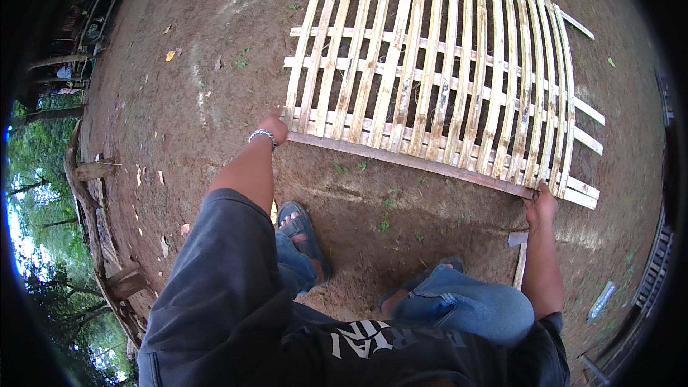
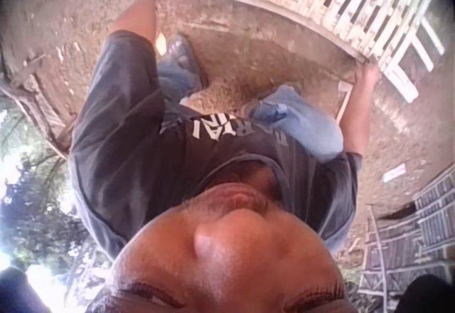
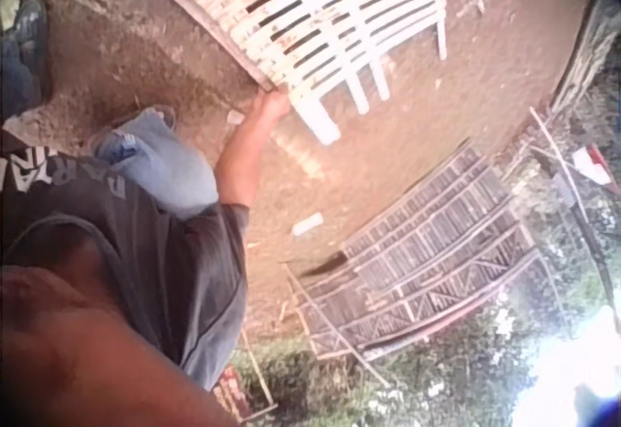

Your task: The person is assembling a wooden lattice structure on the ground. They use a hammer to drive nails into the wooden slats, securing them to a base frame. The person repeatedly positions the slats and strikes the nails to fasten the components together.

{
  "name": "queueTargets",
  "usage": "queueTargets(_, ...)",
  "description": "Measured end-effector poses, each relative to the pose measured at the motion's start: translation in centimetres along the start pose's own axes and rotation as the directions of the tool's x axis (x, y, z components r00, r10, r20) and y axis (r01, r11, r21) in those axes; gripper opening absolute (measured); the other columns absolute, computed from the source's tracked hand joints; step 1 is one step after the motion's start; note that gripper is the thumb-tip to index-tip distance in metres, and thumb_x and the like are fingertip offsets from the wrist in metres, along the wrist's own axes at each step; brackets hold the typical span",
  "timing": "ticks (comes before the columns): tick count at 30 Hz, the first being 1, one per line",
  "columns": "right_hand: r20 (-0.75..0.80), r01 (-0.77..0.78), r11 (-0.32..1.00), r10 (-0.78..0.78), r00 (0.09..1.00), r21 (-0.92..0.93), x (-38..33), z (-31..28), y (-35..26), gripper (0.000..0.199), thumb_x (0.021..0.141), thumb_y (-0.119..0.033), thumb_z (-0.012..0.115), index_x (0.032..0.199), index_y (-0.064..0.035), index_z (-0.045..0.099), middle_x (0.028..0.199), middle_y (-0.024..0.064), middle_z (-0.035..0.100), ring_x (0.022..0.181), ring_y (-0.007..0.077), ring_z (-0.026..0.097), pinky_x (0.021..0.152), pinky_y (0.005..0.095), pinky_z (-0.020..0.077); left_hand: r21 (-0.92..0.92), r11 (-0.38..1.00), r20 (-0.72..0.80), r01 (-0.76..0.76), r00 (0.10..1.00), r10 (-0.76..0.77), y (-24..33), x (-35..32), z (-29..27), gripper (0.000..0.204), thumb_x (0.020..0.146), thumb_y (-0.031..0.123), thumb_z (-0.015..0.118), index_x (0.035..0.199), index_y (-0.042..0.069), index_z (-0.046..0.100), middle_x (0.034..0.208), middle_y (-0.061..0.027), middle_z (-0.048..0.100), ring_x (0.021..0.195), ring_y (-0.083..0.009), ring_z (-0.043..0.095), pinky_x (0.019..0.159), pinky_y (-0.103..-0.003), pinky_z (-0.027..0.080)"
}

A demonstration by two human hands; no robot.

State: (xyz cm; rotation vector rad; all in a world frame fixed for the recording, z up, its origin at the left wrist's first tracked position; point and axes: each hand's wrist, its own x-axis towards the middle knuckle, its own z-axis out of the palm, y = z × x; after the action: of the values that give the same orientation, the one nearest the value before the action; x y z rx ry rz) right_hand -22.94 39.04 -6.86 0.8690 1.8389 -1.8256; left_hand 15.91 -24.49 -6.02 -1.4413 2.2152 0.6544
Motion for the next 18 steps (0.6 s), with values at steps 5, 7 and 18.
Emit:
queueTargets(5, -0.028, -0.003, 0.999, 0.002, 1.000, -0.049, -0.3, -0.1, -0.4, 0.044, 0.107, -0.018, 0.056, 0.147, -0.0012, 0.047, 0.134, 0.0134, 0.061, 0.122, 0.0312, 0.062, 0.102, 0.0583, 0.0493, -0.057, 0.998, -0.180, -0.037, 0.983, 0.026, 0.2, -0.8, 1.5, 0.064, 0.088, 0.004, 0.049, 0.151, 0.005, 0.051, 0.153, -0.0235, 0.053, 0.145, -0.0372, 0.047, 0.121, -0.043, 0.038)
queueTargets(7, -0.040, -0.001, 1.000, 0.001, 0.999, -0.009, -0.2, -0.7, -0.6, 0.048, 0.107, -0.018, 0.057, 0.150, -0.0011, 0.045, 0.141, 0.0148, 0.057, 0.133, 0.0321, 0.055, 0.106, 0.0614, 0.0463, -0.165, 0.986, -0.188, 0.036, 0.980, -0.068, 2.1, -1.9, 0.8, 0.063, 0.087, 0.003, 0.049, 0.150, 0.005, 0.052, 0.150, -0.0228, 0.056, 0.142, -0.0372, 0.051, 0.119, -0.043, 0.040)
queueTargets(18, -0.055, 0.036, 0.989, -0.044, 0.998, -0.140, 0.2, -2.9, -0.2, 0.061, 0.105, -0.031, 0.063, 0.155, -0.0027, 0.041, 0.151, 0.0150, 0.051, 0.142, 0.0328, 0.047, 0.113, 0.0601, 0.0398, -0.178, 0.984, -0.144, -0.016, 0.989, -0.010, -1.4, -0.5, 2.6, 0.059, 0.090, 0.009, 0.049, 0.148, 0.008, 0.056, 0.142, -0.0247, 0.061, 0.133, -0.0392, 0.058, 0.114, -0.044, 0.045)
